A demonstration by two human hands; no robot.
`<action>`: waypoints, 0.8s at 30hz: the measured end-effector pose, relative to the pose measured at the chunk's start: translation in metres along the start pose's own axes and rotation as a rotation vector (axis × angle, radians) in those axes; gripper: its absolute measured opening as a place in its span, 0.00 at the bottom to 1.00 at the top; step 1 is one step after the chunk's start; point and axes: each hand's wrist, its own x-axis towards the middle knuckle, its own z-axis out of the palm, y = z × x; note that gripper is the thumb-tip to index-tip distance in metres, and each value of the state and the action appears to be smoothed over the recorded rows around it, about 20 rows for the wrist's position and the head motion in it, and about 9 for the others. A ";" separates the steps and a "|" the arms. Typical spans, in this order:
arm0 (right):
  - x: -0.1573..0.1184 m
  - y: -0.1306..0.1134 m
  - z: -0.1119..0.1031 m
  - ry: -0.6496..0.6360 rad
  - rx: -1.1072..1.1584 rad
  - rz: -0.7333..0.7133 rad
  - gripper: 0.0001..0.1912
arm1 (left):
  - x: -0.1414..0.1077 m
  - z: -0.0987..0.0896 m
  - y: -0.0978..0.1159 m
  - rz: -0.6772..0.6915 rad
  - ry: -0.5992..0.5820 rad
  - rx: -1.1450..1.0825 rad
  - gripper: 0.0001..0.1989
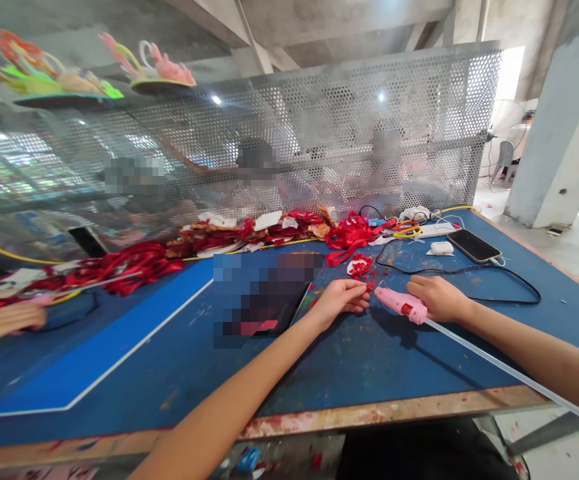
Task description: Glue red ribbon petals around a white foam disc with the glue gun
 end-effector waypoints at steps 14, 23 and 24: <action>0.001 -0.001 -0.002 -0.028 -0.002 0.006 0.10 | 0.000 -0.001 0.000 0.015 -0.015 0.017 0.12; 0.001 -0.003 -0.003 -0.068 -0.019 0.017 0.10 | 0.001 -0.001 -0.001 0.012 -0.010 0.001 0.11; 0.002 -0.003 -0.003 -0.074 -0.023 0.020 0.10 | 0.001 -0.001 -0.001 0.014 -0.009 0.000 0.11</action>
